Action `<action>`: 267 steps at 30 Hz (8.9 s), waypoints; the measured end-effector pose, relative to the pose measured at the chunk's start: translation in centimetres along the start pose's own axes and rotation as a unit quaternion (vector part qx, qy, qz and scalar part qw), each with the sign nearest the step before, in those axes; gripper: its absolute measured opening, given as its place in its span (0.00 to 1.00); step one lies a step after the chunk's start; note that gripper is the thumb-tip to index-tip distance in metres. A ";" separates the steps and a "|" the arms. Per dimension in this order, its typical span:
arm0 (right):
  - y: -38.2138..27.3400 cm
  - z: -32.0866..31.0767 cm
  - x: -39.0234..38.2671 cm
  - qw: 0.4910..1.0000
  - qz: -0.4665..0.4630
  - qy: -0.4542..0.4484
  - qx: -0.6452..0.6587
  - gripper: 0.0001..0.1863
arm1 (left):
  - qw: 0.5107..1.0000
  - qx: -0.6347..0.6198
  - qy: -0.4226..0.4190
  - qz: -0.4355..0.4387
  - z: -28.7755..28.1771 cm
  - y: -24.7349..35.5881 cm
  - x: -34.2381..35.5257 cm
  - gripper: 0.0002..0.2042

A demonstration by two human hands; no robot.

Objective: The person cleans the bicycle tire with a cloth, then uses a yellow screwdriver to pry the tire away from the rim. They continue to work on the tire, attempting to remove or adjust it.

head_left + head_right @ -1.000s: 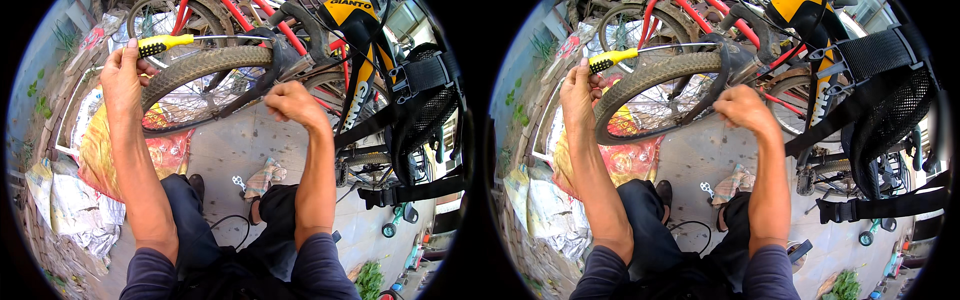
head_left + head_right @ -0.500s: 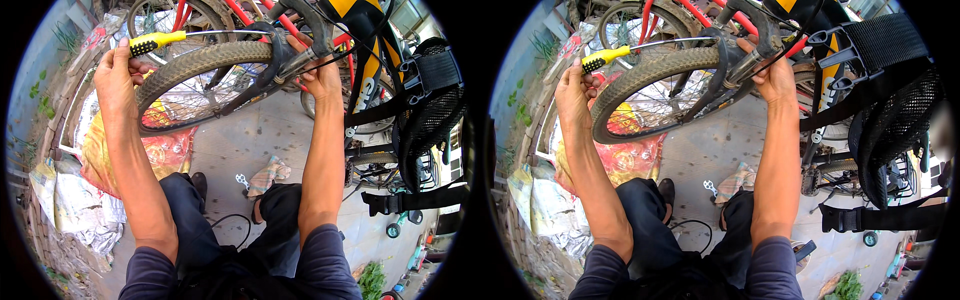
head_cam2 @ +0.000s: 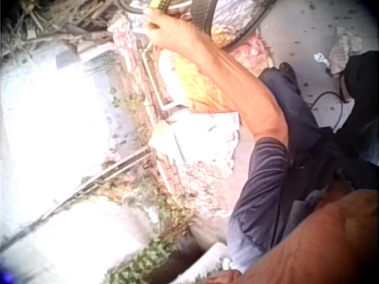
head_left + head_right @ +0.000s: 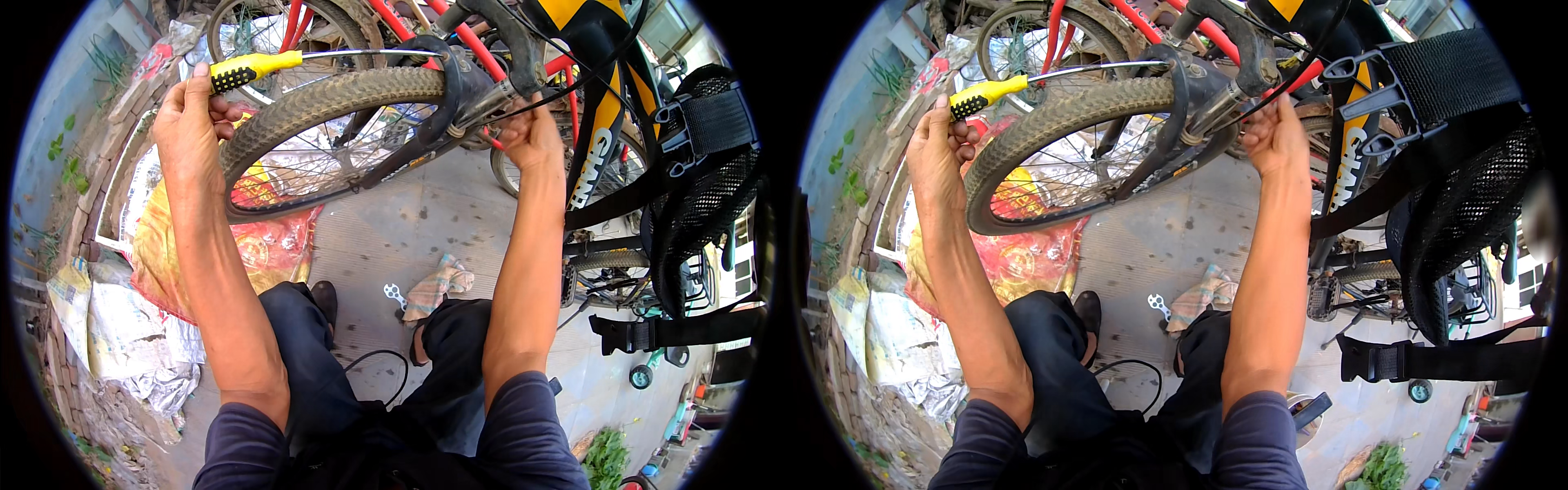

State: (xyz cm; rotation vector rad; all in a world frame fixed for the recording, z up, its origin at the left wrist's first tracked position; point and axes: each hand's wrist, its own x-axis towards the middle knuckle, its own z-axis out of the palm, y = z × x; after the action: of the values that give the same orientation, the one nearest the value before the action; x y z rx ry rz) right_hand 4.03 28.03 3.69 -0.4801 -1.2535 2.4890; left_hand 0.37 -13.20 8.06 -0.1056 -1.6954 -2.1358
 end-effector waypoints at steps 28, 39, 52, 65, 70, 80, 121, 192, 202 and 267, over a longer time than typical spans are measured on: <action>4.9 3.3 -2.0 0.990 0.016 -0.041 0.137 0.09 | 1.000 0.000 0.009 -0.022 -0.2 -1.1 0.1 0.17; 5.4 3.3 -1.9 0.990 0.006 -0.042 0.133 0.08 | 0.999 0.008 0.007 -0.035 -0.1 -1.3 0.3 0.15; 5.3 3.8 -2.1 0.994 -0.003 -0.036 0.105 0.10 | 0.999 0.040 -0.019 -0.026 -0.8 -1.3 0.5 0.17; 4.4 3.9 -2.9 0.999 0.015 -0.026 0.010 0.07 | 0.998 0.012 -0.060 0.033 -1.2 -1.2 0.3 0.17; 3.3 3.8 -3.9 0.997 0.002 0.013 -0.080 0.11 | 0.998 0.017 -0.064 0.021 -1.4 -1.6 0.6 0.17; -1.2 3.1 -2.0 0.985 -0.108 -0.061 -0.119 0.05 | 0.998 0.028 -0.059 0.014 -1.0 -1.6 0.5 0.17; -0.6 7.8 3.1 0.767 -0.373 -0.402 -0.333 0.14 | 0.997 0.038 -0.063 0.037 -1.4 -2.1 1.3 0.18; -0.5 8.4 2.5 0.773 -0.381 -0.368 -0.350 0.13 | 0.999 0.050 -0.020 -0.007 -0.4 -1.7 0.8 0.16; -1.2 7.6 4.4 0.578 -0.536 -0.448 -0.421 0.10 | 0.994 0.061 -0.078 0.041 -0.8 -1.3 0.8 0.16; 0.7 5.2 -4.1 0.836 -0.242 0.090 -0.485 0.11 | 0.990 0.118 0.019 0.076 -0.3 -4.9 1.3 0.24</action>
State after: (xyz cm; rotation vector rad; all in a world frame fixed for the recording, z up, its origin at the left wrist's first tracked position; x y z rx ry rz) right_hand 5.38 22.23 6.72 -0.4996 -2.1611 1.2254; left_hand -2.56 -12.98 3.85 -0.1214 -1.8415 -1.8032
